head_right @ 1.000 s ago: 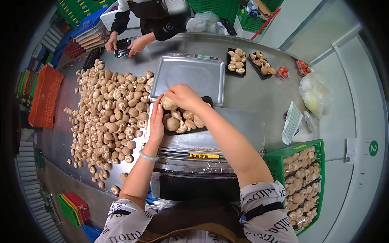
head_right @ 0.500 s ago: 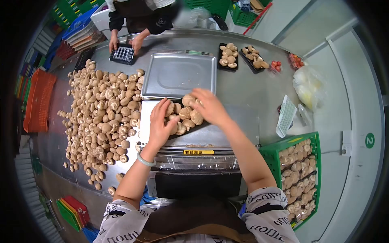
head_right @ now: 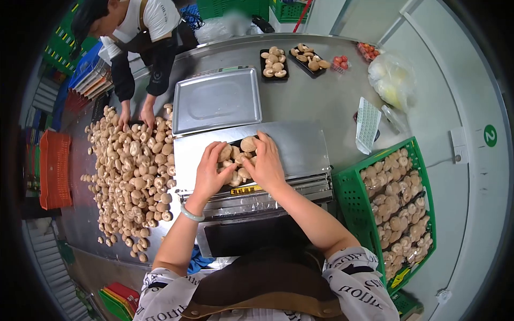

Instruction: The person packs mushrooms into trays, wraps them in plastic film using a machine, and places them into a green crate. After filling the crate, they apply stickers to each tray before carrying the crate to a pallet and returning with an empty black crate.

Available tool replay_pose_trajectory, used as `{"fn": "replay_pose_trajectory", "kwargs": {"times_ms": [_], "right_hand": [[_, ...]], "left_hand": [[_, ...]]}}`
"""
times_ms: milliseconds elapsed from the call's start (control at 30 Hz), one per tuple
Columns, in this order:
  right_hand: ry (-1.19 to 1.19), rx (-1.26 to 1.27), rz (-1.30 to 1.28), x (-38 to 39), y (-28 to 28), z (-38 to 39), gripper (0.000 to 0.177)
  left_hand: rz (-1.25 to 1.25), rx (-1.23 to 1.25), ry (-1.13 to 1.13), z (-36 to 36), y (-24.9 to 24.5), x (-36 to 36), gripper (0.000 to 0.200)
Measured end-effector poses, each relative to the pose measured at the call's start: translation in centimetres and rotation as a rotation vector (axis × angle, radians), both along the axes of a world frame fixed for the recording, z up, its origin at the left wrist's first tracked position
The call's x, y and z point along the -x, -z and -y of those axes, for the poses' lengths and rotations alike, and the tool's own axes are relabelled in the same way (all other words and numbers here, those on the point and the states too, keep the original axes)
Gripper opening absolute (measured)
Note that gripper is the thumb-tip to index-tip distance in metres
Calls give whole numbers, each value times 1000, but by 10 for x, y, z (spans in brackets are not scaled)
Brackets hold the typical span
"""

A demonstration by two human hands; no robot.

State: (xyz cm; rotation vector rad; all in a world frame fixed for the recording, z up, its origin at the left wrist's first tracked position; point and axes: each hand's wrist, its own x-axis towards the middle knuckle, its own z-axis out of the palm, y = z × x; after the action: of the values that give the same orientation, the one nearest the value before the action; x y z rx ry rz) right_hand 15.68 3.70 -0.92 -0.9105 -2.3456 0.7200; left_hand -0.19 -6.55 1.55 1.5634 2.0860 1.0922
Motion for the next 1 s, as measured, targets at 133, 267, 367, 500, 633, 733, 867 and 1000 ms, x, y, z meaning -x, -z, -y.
{"fn": "replay_pose_trajectory", "kwargs": {"times_ms": [133,267,367,500,633,733,867,1000], "right_hand": [[-24,-23,-42,-4,1,2,59],[-39,56,-69,-11,-11,-8,59],[-19,116,-204,-16,-13,-29,55],[-87,-113,60,-16,1,-16,52],[-27,-53,23,-22,4,-12,52],[-27,48,-62,-30,-3,-17,53],[77,22,-145,-81,-28,-24,49],[278,-28,130,-156,-32,-1,28]], "left_hand": [[14,-13,39,5,7,1,60],[186,-101,-23,11,-1,-2,62],[209,-109,-50,11,7,-13,62],[-22,-80,-31,-7,15,-22,58],[66,-58,61,-6,12,-17,54],[543,-134,116,4,19,-3,61],[378,-155,-347,61,-4,31,33],[-64,3,-535,138,4,35,21]]}}
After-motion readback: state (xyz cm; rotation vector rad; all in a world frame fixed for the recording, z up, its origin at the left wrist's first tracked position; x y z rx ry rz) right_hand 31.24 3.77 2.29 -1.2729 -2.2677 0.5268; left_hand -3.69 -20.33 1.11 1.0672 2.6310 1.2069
